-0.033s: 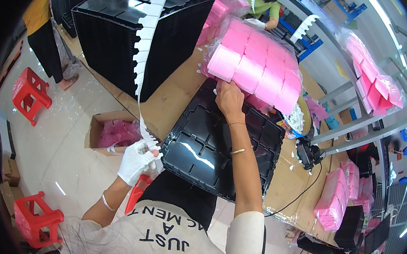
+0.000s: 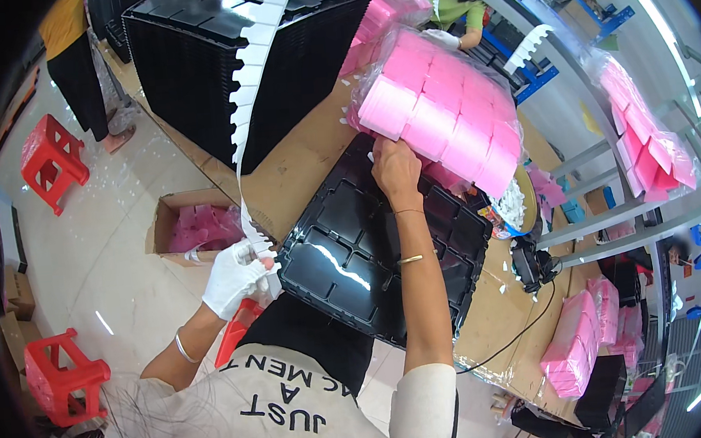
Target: The person places foam inserts into black plastic trays and applies adhesive tabs peeled from a strip onto the trays by hand.
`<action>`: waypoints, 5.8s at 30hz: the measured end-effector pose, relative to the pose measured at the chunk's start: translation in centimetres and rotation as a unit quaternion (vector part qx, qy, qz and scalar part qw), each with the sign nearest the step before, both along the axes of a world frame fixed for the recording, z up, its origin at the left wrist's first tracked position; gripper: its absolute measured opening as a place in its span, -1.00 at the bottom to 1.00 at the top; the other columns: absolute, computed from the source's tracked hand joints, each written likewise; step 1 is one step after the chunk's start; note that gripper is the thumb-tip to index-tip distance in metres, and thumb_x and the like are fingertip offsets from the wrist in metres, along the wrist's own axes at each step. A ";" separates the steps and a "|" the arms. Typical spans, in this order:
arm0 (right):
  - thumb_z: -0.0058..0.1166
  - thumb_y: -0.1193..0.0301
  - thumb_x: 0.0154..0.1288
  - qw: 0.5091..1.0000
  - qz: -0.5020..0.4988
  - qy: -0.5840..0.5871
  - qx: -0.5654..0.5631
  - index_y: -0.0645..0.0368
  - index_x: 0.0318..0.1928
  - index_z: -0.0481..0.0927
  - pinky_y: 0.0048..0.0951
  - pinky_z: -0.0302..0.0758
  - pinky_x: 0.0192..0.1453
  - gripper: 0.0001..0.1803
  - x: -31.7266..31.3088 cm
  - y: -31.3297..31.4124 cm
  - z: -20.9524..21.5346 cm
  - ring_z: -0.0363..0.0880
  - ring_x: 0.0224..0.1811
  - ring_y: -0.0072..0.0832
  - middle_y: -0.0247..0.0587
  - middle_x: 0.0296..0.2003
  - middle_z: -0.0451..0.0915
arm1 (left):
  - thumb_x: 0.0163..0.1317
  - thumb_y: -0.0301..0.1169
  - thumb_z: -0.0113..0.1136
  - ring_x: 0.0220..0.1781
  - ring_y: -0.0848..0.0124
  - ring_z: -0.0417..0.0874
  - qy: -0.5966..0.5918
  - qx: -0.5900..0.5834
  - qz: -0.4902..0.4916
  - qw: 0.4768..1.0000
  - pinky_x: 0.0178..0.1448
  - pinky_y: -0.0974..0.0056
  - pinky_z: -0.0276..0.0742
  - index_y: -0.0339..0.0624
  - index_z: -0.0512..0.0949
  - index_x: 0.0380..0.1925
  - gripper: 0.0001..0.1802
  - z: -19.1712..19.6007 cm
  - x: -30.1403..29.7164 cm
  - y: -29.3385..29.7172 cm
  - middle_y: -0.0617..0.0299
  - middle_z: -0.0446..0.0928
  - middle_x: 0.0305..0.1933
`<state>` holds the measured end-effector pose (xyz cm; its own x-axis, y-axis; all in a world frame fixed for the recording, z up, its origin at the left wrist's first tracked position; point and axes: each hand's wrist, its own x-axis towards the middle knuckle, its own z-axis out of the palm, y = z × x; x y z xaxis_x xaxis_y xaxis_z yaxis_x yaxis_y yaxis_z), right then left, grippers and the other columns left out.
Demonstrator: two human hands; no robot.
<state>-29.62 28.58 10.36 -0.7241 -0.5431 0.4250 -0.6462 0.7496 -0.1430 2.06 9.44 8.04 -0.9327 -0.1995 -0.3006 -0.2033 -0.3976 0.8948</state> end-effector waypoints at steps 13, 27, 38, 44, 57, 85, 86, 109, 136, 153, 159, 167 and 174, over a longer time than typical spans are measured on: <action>0.35 0.40 0.25 0.995 0.007 -0.070 -0.072 0.14 -0.20 0.68 0.05 0.61 -0.09 -0.84 -0.3 -0.1 -1.1 0.72 -0.18 0.11 0.10 -0.30 0.72 | 0.37 -0.45 0.35 -0.34 0.61 0.58 -0.040 -0.034 -0.010 0.999 -0.27 0.45 0.50 -0.31 0.63 -0.18 -0.86 -0.1 -1.3 -0.5 0.31 0.61 -0.32; 0.24 0.53 0.15 0.996 0.080 -0.037 0.020 0.26 -0.35 0.68 -0.08 0.63 -0.11 -0.94 -1.7 -0.3 -0.4 0.71 -0.28 0.09 0.12 -0.40 0.69 | 0.38 -0.45 0.38 -0.37 0.58 0.63 -0.017 -0.037 -0.018 0.999 -0.32 0.46 0.56 -0.29 0.61 0.08 -0.68 0.0 -1.2 -0.4 0.31 0.68 -0.18; 0.20 0.51 0.21 0.997 0.026 -0.075 0.012 0.21 -0.28 0.76 -0.16 0.64 -0.11 -0.89 -2.3 0.2 -0.6 0.76 -0.31 -0.04 0.08 -0.39 0.73 | 0.26 -0.53 0.44 -0.30 0.39 0.66 0.126 -0.263 0.054 0.955 -0.17 0.28 0.56 -0.27 0.67 -0.25 -0.88 -2.6 -0.4 2.6 0.14 0.65 -0.29; 0.22 0.53 0.07 0.995 0.043 -0.092 0.002 0.20 -0.36 0.77 -0.12 0.66 -0.12 -0.89 -2.7 0.5 -0.2 0.75 -0.34 0.01 0.06 -0.41 0.74 | 0.24 -0.46 0.48 -0.46 0.37 0.51 0.179 -0.316 0.094 0.927 -0.32 0.28 0.46 -0.25 0.65 -0.29 -0.83 -3.0 -0.8 3.0 0.12 0.58 -0.40; 0.14 0.60 0.40 0.849 0.119 -0.409 -0.313 0.27 -0.19 0.65 -0.56 0.56 -0.27 -0.95 17.9 0.9 5.1 0.62 -0.39 -0.65 -0.32 -0.41 0.68 | 0.42 -0.50 0.30 -0.44 0.59 0.60 0.108 -0.017 0.095 0.989 -0.51 0.44 0.50 -0.31 0.60 -0.21 -0.90 -2.4 -0.3 2.1 0.26 0.63 -0.38; 0.24 0.41 0.51 0.850 0.131 -0.388 -0.331 0.28 -0.13 0.61 -0.58 0.46 -0.33 -0.83 28.7 0.5 0.4 0.51 -0.41 -0.69 -0.40 -0.38 0.62 | 0.44 -0.37 0.31 -0.55 0.59 0.58 0.043 0.016 0.020 0.999 -0.51 0.47 0.40 -0.30 0.66 -0.07 -0.79 1.2 3.5 2.9 0.26 0.67 -0.37; 0.24 0.43 0.50 0.866 0.127 -0.366 -0.315 0.29 -0.16 0.61 -0.57 0.45 -0.35 -0.84 28.9 0.3 0.7 0.49 -0.43 -0.67 -0.38 -0.40 0.61 | 0.43 -0.38 0.31 -0.56 0.62 0.56 0.052 0.000 0.038 0.998 -0.53 0.47 0.38 -0.28 0.66 -0.08 -0.80 0.6 3.4 3.0 0.28 0.66 -0.38; 0.14 0.47 0.34 0.963 0.141 -0.229 -0.008 0.27 -0.28 0.59 -0.05 0.58 -0.19 -0.89 21.2 0.2 2.2 0.67 -0.31 0.04 0.02 -0.33 0.68 | 0.36 -0.48 0.38 -0.40 0.64 0.52 -0.031 -0.071 0.100 0.992 -0.41 0.47 0.41 -0.25 0.54 -0.31 -0.84 -5.3 3.8 0.4 0.33 0.58 -0.38; 0.15 0.46 0.47 0.939 0.096 -0.278 -0.178 0.26 -0.16 0.56 -0.30 0.53 -0.25 -0.89 23.3 1.4 1.3 0.56 -0.42 -0.24 -0.10 -0.41 0.57 | 0.38 -0.38 0.41 -0.53 0.71 0.39 -0.012 0.035 0.028 0.999 -0.47 0.51 0.26 -0.18 0.62 -0.26 -0.85 -0.2 1.4 1.0 0.46 0.51 -0.47; 0.20 0.56 0.32 0.973 0.129 -0.163 -0.098 0.31 -0.19 0.51 -0.11 0.62 -0.10 -0.86 22.6 0.7 -0.2 0.64 -0.13 -0.03 -0.08 -0.07 0.52 | 0.40 -0.39 0.39 -0.53 0.69 0.35 0.017 -0.018 0.037 0.999 -0.48 0.49 0.23 -0.23 0.59 -0.37 -0.79 -0.3 0.0 2.3 0.42 0.48 -0.49; 0.20 0.59 0.30 0.975 0.137 -0.153 -0.082 0.35 -0.19 0.53 -0.12 0.63 -0.10 -0.87 22.4 0.3 -0.3 0.64 -0.13 -0.05 -0.07 -0.04 0.52 | 0.37 -0.40 0.42 -0.43 0.67 0.49 -0.032 -0.082 -0.004 0.996 -0.41 0.48 0.35 -0.24 0.68 -0.20 -0.85 -0.9 0.1 1.8 0.41 0.59 -0.40; 0.16 0.66 0.29 0.949 0.198 -0.218 -0.114 0.35 -0.20 0.52 -0.18 0.60 -0.05 -0.89 24.3 0.1 0.6 0.61 -0.15 -0.02 0.00 -0.02 0.51 | 0.37 -0.39 0.42 -0.51 0.69 0.43 0.036 -0.068 0.018 0.997 -0.47 0.49 0.28 -0.24 0.68 -0.14 -0.82 -2.6 0.0 2.0 0.44 0.56 -0.43; 0.11 0.43 0.59 0.801 0.095 -0.437 -0.398 0.25 -0.11 0.47 -0.63 0.47 -0.23 -0.86 28.9 4.3 0.7 0.47 -0.36 -0.71 -0.23 -0.18 0.64 | 0.37 -0.35 0.42 -0.52 0.69 0.46 0.049 -0.004 -0.005 0.999 -0.47 0.52 0.27 -0.19 0.68 -0.14 -0.82 -0.1 2.4 3.4 0.44 0.57 -0.44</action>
